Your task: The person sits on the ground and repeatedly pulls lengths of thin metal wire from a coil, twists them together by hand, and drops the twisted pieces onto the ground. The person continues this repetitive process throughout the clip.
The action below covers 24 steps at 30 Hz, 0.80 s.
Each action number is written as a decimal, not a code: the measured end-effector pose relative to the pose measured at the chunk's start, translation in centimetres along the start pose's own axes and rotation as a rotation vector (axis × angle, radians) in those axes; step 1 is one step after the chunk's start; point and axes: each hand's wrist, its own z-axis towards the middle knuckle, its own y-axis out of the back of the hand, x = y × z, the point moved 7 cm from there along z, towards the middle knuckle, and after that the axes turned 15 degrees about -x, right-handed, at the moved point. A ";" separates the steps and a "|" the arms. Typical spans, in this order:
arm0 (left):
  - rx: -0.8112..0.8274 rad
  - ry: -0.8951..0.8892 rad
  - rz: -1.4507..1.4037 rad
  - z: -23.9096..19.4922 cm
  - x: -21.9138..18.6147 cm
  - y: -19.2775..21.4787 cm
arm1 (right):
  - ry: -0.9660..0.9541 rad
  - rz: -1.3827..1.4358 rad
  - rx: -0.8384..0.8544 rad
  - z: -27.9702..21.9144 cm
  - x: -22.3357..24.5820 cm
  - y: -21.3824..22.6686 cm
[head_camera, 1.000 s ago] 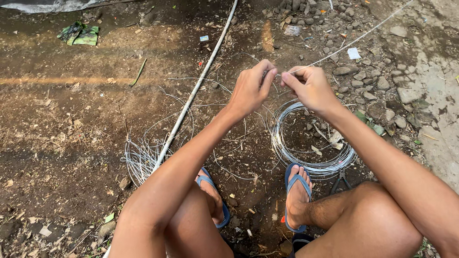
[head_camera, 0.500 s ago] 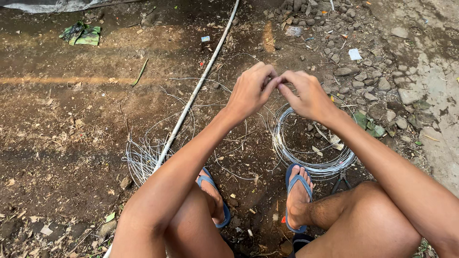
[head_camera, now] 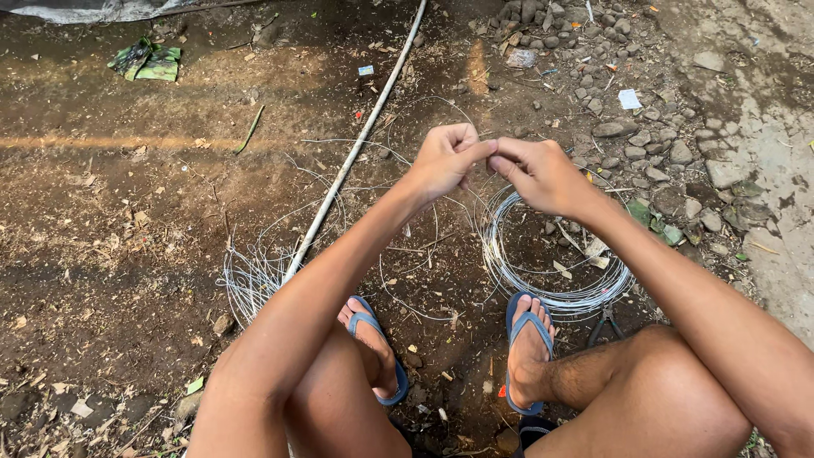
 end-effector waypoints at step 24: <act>-0.813 0.004 -0.294 1.5 2.7 22.6 | -0.214 -0.019 0.187 -2.3 -2.8 0.7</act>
